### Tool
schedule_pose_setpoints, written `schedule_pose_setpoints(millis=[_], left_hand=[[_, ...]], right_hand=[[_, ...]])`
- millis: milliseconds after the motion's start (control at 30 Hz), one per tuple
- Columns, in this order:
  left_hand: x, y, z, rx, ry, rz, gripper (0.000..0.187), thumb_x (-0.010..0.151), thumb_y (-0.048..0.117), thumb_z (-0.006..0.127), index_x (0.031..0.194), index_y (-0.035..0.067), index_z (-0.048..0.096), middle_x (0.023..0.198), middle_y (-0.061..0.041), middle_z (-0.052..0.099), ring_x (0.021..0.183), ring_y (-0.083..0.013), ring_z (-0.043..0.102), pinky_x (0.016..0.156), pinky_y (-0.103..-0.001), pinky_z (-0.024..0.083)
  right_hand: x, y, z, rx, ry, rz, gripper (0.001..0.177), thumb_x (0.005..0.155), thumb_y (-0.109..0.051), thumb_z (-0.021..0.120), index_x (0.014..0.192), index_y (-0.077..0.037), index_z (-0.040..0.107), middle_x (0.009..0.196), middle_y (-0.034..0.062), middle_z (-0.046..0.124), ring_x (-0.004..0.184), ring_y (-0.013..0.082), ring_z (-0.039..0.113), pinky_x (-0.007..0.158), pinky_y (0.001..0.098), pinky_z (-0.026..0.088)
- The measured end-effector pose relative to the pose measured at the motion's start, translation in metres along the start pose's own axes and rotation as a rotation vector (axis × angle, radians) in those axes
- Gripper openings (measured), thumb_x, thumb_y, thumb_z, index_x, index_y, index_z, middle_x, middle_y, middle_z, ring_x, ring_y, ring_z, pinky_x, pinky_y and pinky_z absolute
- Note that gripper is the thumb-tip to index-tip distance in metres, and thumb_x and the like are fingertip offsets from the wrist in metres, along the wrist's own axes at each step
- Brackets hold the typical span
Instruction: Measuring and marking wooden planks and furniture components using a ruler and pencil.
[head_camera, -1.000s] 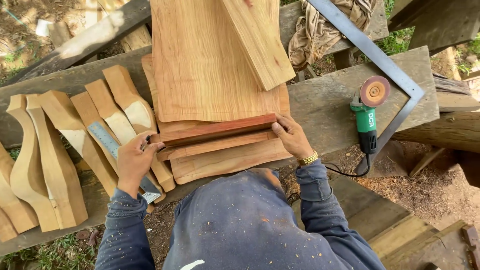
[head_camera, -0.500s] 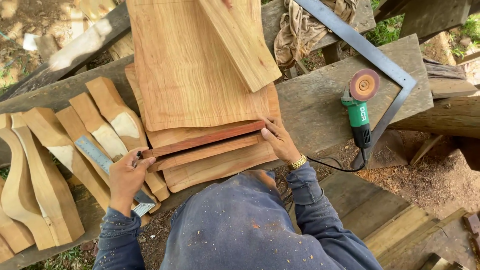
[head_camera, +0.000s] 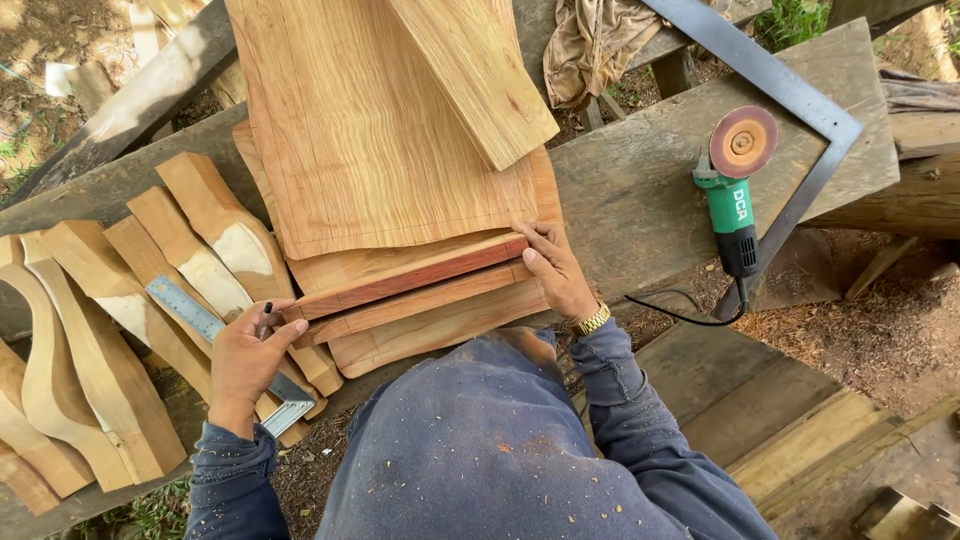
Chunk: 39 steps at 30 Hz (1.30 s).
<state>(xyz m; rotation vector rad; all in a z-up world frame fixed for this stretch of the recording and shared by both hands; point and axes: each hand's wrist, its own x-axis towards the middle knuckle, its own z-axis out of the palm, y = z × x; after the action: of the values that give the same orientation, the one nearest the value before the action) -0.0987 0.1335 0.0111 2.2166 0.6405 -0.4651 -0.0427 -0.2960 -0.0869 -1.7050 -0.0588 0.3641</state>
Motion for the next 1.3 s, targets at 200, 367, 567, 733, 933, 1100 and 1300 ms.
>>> schedule_pose_setpoints(millis=[200, 367, 567, 733, 933, 1100, 1300], left_hand=[[-0.001, 0.002, 0.001, 0.0, 0.002, -0.044, 0.038, 0.085, 0.023, 0.081, 0.121, 0.012, 0.075, 0.089, -0.002, 0.073, 0.081, -0.0097, 0.065, 0.071, -0.027, 0.051], [-0.004, -0.004, 0.005, -0.079, 0.015, -0.035, 0.035, 0.089, 0.022, 0.078, 0.121, 0.011, 0.075, 0.086, 0.003, 0.069, 0.076, -0.0063, 0.057, 0.068, -0.024, 0.047], [-0.006, -0.008, 0.009, -0.095, 0.06, -0.008, 0.034, 0.09, 0.021, 0.078, 0.122, 0.01, 0.076, 0.085, 0.005, 0.065, 0.073, -0.0047, 0.049, 0.066, -0.023, 0.044], [-0.011, -0.01, 0.01, -0.102, 0.08, 0.014, 0.039, 0.089, 0.027, 0.08, 0.125, 0.011, 0.074, 0.096, 0.003, 0.072, 0.082, -0.007, 0.058, 0.074, -0.023, 0.049], [-0.021, 0.0, 0.017, 0.116, 0.064, 0.323, 0.081, 0.069, 0.037, 0.087, 0.141, 0.012, 0.059, 0.124, -0.01, 0.068, 0.111, -0.02, 0.066, 0.091, -0.035, 0.055], [-0.024, -0.014, 0.026, 0.283, 0.157, 0.248, 0.071, 0.081, 0.015, 0.081, 0.148, 0.017, 0.057, 0.128, -0.011, 0.07, 0.108, -0.0245, 0.07, 0.091, -0.037, 0.056], [-0.026, -0.015, 0.031, 0.363, 0.218, 0.338, 0.072, 0.081, 0.013, 0.079, 0.148, 0.014, 0.053, 0.131, -0.014, 0.07, 0.111, -0.0281, 0.07, 0.089, -0.038, 0.056]], right_hand=[[-0.001, -0.002, 0.001, 0.015, 0.036, -0.049, 0.045, 0.107, -0.037, 0.055, 0.143, -0.011, 0.062, 0.134, 0.0112, 0.054, 0.132, 0.0235, 0.049, 0.116, 0.0355, 0.037], [-0.002, 0.004, -0.001, -0.003, 0.036, -0.04, 0.047, 0.107, -0.043, 0.056, 0.142, -0.012, 0.063, 0.132, 0.0112, 0.055, 0.129, 0.0237, 0.051, 0.114, 0.0356, 0.039], [-0.002, 0.001, 0.001, -0.034, 0.057, -0.058, 0.045, 0.108, -0.041, 0.056, 0.141, -0.012, 0.064, 0.134, 0.0129, 0.057, 0.13, 0.0243, 0.052, 0.114, 0.0361, 0.04], [-0.001, -0.002, 0.004, -0.053, 0.09, -0.065, 0.045, 0.108, -0.04, 0.055, 0.141, -0.011, 0.063, 0.133, 0.0134, 0.059, 0.128, 0.0239, 0.053, 0.112, 0.0353, 0.041], [-0.003, -0.017, 0.007, -0.08, 0.116, -0.051, 0.046, 0.109, -0.04, 0.053, 0.142, -0.009, 0.063, 0.133, 0.0151, 0.06, 0.125, 0.0248, 0.056, 0.109, 0.0345, 0.044], [-0.013, -0.041, 0.016, -0.322, 0.22, -0.188, 0.048, 0.111, -0.036, 0.05, 0.144, -0.003, 0.058, 0.135, 0.0198, 0.06, 0.123, 0.0313, 0.061, 0.104, 0.0373, 0.049], [-0.024, -0.032, 0.027, -0.385, 0.288, -0.192, 0.044, 0.109, -0.027, 0.056, 0.145, -0.001, 0.056, 0.137, 0.0212, 0.062, 0.123, 0.0342, 0.064, 0.101, 0.0398, 0.053]])
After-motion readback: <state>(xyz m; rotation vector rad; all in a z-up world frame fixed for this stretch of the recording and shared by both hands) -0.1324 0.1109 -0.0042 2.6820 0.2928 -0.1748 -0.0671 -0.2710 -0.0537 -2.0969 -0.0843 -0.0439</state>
